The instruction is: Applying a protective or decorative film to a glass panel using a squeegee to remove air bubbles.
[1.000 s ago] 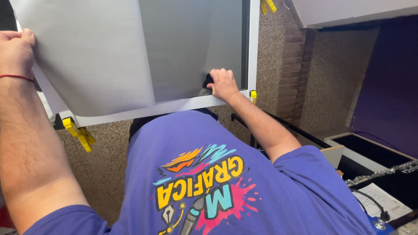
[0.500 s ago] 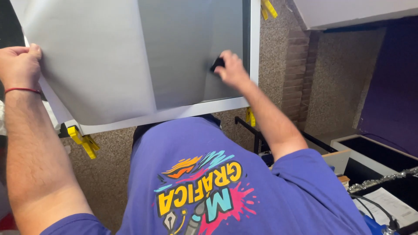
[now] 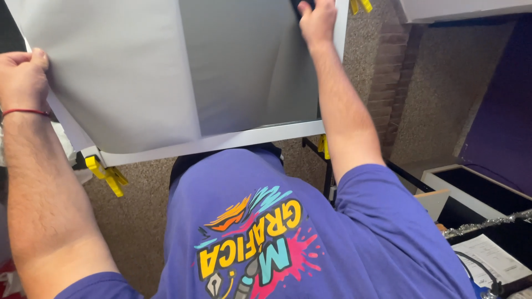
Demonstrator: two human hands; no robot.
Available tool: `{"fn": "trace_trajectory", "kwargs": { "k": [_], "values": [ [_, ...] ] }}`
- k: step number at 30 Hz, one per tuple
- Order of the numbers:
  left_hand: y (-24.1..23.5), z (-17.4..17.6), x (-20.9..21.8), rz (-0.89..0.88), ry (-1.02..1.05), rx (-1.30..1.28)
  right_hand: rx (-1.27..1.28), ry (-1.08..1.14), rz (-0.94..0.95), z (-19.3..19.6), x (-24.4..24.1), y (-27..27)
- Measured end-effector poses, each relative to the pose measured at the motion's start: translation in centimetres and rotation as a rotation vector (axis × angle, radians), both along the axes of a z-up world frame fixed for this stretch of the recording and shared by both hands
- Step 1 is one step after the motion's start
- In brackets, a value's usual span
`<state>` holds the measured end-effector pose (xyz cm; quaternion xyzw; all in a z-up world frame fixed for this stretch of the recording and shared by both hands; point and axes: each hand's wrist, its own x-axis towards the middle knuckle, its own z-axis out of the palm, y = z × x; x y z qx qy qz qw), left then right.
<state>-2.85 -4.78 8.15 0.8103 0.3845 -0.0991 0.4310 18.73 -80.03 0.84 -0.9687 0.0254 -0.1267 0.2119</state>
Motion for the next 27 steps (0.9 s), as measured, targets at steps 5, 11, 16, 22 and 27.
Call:
{"fn": "trace_trajectory", "kwargs": {
  "k": [5, 11, 16, 22, 27],
  "values": [
    [0.0, -0.4, -0.2, -0.009, -0.043, 0.040, -0.003, 0.143, 0.243, 2.0, -8.8, 2.6],
    [-0.1, -1.8, 0.2, 0.023, -0.070, -0.009, -0.012, 0.317, 0.402, 8.5, -18.9, 7.2],
    [-0.5, -2.0, 0.2, 0.005, -0.109, 0.035, -0.060, 0.350, 0.552, 10.5, -25.5, 8.4],
    [-0.4, -2.6, 0.9, 0.000, -0.122, 0.006, -0.231, 0.303, 0.820, 11.2, -28.0, 8.8],
    [-0.4, -2.3, 1.1, -0.021, -0.198, 0.051, -0.263, 0.398, 0.872, 11.5, -27.3, 9.0]
  ]
}}
